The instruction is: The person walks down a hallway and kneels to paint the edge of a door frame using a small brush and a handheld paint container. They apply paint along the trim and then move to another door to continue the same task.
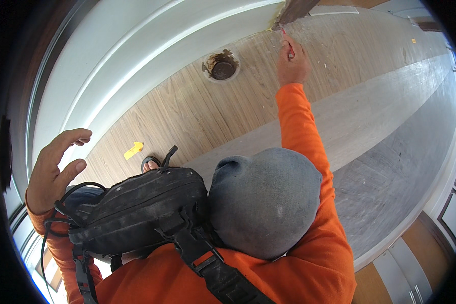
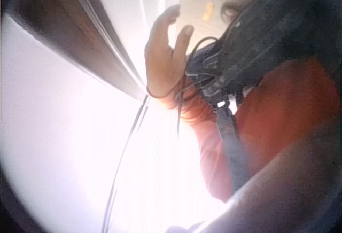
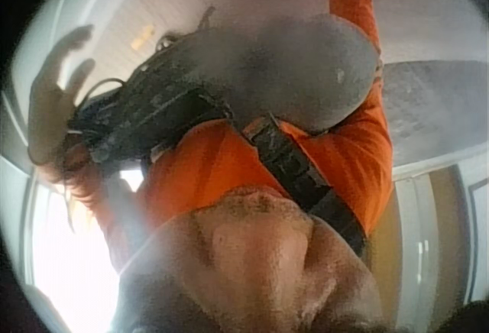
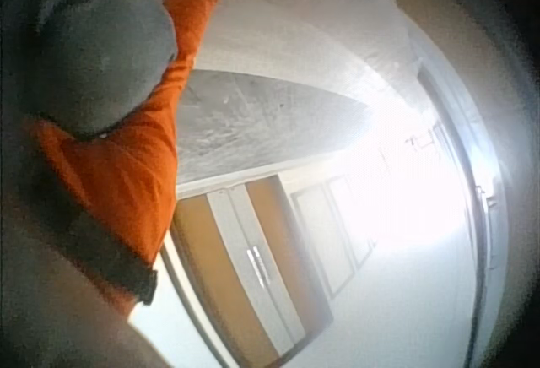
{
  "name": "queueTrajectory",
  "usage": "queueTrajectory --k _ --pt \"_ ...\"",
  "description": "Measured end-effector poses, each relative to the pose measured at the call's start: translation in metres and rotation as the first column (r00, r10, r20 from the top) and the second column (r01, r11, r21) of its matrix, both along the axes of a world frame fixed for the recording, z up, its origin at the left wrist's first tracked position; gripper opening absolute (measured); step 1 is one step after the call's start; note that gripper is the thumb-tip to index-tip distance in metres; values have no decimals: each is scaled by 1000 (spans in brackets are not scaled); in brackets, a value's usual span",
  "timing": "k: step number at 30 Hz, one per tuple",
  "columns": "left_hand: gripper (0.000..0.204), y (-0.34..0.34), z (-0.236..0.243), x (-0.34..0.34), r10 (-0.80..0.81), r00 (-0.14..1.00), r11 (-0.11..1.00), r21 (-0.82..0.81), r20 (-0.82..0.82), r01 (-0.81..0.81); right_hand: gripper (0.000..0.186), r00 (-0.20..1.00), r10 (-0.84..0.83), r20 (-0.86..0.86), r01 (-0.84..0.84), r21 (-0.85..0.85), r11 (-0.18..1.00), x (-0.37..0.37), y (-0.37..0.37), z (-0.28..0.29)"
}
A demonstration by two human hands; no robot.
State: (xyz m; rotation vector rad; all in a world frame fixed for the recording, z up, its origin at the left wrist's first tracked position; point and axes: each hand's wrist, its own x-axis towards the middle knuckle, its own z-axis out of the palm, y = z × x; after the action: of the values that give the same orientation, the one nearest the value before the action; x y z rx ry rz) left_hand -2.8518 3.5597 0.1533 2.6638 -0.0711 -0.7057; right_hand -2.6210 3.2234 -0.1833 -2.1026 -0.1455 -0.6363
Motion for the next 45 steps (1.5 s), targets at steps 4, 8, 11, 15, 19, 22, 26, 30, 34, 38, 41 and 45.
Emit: queueTrajectory --k 4,8,11,15,19,22,26,30,34,38,41,45 --pt "42 -1 1 2 -3 1000 1000 -1 0 3 19 999 6 -34 -8 -70 998 -1 -3 -3" --pt "42 -3 2 2 1 1000 1000 14 -12 -1 18 1000 -10 11 10 -39 999 -3 2 6" --pt "43 -3 2 2 9 1000 1000 12 -12 -9 18 1000 3 -31 -4 -25 1000 -10 3 20" --pt "45 0 0 0 24 1000 1000 3 -10 -24 18 999 15 -52 -15 3 1000 -8 2 24" --pt "45 1 -1 0 35 999 999 2 -12 -35 17 1000 5 -29 -4 63 998 -5 1 29" --pt "45 0 -1 2 39 999 999 -8 -7 -39 17 1000 11 7 -12 71 997 -5 0 33" --pt "45 -1 -1 2 42 999 999 -7 -2 -43 16 996 9 89 -19 111 994 -4 1 39" --pt "42 0 -2 3 17 1000 1000 -1 13 -17 15 994 26 106 -44 174 984 -1 -5 45" --pt "40 2 -3 1 17 999 1000 15 27 -17 15 998 36 48 -52 378 924 -22 5 65" --pt "41 5 -4 5 27 1000 999 -33 2 -27 13 970 217 -109 -157 398 904 -47 -8 86" --pt "40 6 -4 2 15 1000 1000 -18 2 -15 9 895 384 -226 -307 312 899 -62 -6 91" --pt "41 10 -9 -5 27 1000 1000 11 16 -27 9 790 510 -342 -512 90 854 -65 19 99"
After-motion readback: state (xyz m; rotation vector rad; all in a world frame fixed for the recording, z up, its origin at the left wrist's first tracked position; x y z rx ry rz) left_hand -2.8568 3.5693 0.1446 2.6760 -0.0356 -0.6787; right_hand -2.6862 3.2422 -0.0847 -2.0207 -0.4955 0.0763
